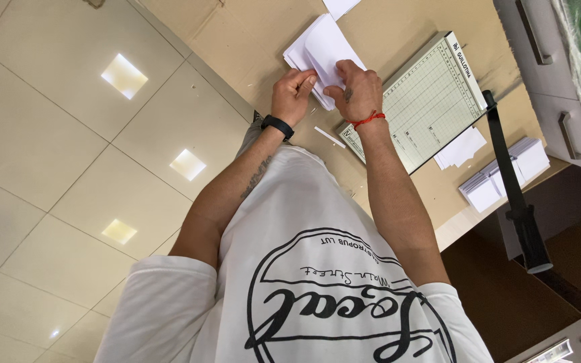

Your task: The person repeatedly places stacks of white paper onto a paper cutter, aligns them, and cuts them using the lever. The cut pieces are stacked on the table. The person handles the paper and cutter throughout the clip.

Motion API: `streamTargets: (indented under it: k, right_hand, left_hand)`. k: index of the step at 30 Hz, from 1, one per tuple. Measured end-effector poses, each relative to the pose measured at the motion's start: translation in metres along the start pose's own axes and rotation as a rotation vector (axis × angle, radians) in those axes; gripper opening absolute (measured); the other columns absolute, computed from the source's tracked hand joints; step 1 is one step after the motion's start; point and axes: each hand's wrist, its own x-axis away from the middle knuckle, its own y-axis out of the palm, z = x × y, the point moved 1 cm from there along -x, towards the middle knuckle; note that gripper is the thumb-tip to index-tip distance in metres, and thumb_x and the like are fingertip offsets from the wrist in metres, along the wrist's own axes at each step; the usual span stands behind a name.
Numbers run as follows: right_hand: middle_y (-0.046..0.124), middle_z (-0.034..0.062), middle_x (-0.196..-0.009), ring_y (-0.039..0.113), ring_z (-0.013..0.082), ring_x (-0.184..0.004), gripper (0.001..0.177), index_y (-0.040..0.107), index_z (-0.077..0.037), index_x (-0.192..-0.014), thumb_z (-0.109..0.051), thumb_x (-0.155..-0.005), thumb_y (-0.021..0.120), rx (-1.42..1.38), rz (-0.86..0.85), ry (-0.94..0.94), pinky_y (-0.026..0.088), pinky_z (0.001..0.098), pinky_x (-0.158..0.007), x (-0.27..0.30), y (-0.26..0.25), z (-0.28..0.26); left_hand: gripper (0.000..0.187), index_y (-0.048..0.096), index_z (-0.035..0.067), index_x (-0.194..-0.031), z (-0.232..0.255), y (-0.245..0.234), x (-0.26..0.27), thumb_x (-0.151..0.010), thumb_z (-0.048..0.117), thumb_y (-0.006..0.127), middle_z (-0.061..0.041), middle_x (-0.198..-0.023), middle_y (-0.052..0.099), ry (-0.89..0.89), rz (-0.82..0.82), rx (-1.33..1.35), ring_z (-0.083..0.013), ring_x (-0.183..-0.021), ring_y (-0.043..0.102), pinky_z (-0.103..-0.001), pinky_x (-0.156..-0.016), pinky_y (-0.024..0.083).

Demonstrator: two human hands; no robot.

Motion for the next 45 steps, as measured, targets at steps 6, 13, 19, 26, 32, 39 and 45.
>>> streamTargets:
  k: [6,13,19,26,32,39,45]
  right_hand:
    - [0.093,0.0099,-0.119,0.08,0.0537,-0.097,0.079,0.077,-0.014,-0.152,-0.051,-0.091,0.11,0.054,-0.082,-0.057,0.06,0.0656,-0.086,0.007,-0.001,0.002]
    - [0.095,0.0244,-0.131,0.091,0.0507,-0.116,0.047,0.086,-0.011,-0.158,-0.02,-0.114,0.1,-0.132,-0.012,0.059,0.073,0.0644,-0.101,0.029,-0.019,0.0]
    - [0.095,0.0079,-0.104,0.083,0.0252,-0.081,0.022,0.096,-0.013,-0.129,-0.032,-0.116,0.098,-0.526,0.178,0.372,0.067,0.0415,-0.076,0.101,-0.035,0.03]
    - [0.095,0.0163,-0.115,0.072,0.0112,-0.059,0.033,0.091,-0.003,-0.145,-0.025,-0.122,0.095,-1.351,0.368,0.653,0.053,0.0267,-0.051,0.182,0.02,0.074]
    - [0.086,0.0098,-0.105,0.067,0.0149,-0.056,0.027,0.09,-0.005,-0.138,-0.024,-0.12,0.099,-1.582,0.636,0.812,0.048,0.0296,-0.05,0.251,0.05,0.124]
    - [0.068,0.0059,-0.071,0.061,0.0146,-0.048,0.007,0.091,-0.011,-0.126,-0.016,-0.122,0.093,-1.448,0.959,0.895,0.042,0.0276,-0.048,0.306,0.057,0.203]
    - [0.068,-0.0026,-0.075,0.066,0.0064,-0.058,0.01,0.088,-0.01,-0.125,-0.019,-0.122,0.084,-1.211,1.001,0.985,0.05,0.0215,-0.057,0.325,0.087,0.333]
  left_hand:
    - [0.022,0.065,0.016,-0.082,0.04,-0.005,-0.003,-0.104,0.018,0.069,0.005,-0.073,0.057,-0.225,-0.023,0.179,-0.0125,-0.072,0.048,-0.039,-0.069,0.04]
    - [0.034,0.086,0.009,-0.088,0.0,0.011,-0.009,-0.116,0.026,0.083,-0.011,-0.068,0.072,-0.234,0.05,-0.022,-0.0249,-0.068,0.07,-0.042,-0.07,0.055]
    - [0.039,0.081,0.008,-0.082,-0.006,0.03,0.0,-0.116,0.026,0.087,-0.01,-0.064,0.067,-0.261,-0.002,0.009,-0.0198,-0.067,0.067,-0.039,-0.065,0.051]
    - [0.038,0.086,0.015,-0.083,0.021,0.1,0.028,-0.116,0.03,0.094,0.005,-0.066,0.06,-0.456,-0.245,0.173,-0.0084,-0.065,0.054,-0.029,-0.058,0.042]
    - [0.035,0.081,0.013,-0.087,0.016,0.179,0.072,-0.113,0.028,0.1,-0.002,-0.068,0.054,-0.695,-0.327,0.285,-0.0133,-0.048,0.059,-0.027,-0.049,0.046]
    - [0.036,0.083,0.006,-0.093,0.002,0.242,0.127,-0.112,0.031,0.102,-0.004,-0.07,0.059,-0.682,-0.526,0.064,-0.0159,-0.051,0.065,-0.031,-0.053,0.048]
    - [0.016,0.101,0.008,-0.121,0.044,0.273,0.139,-0.117,0.022,0.096,-0.004,-0.081,0.075,-0.414,-0.687,-0.041,-0.0123,-0.075,0.072,-0.032,-0.073,0.062]
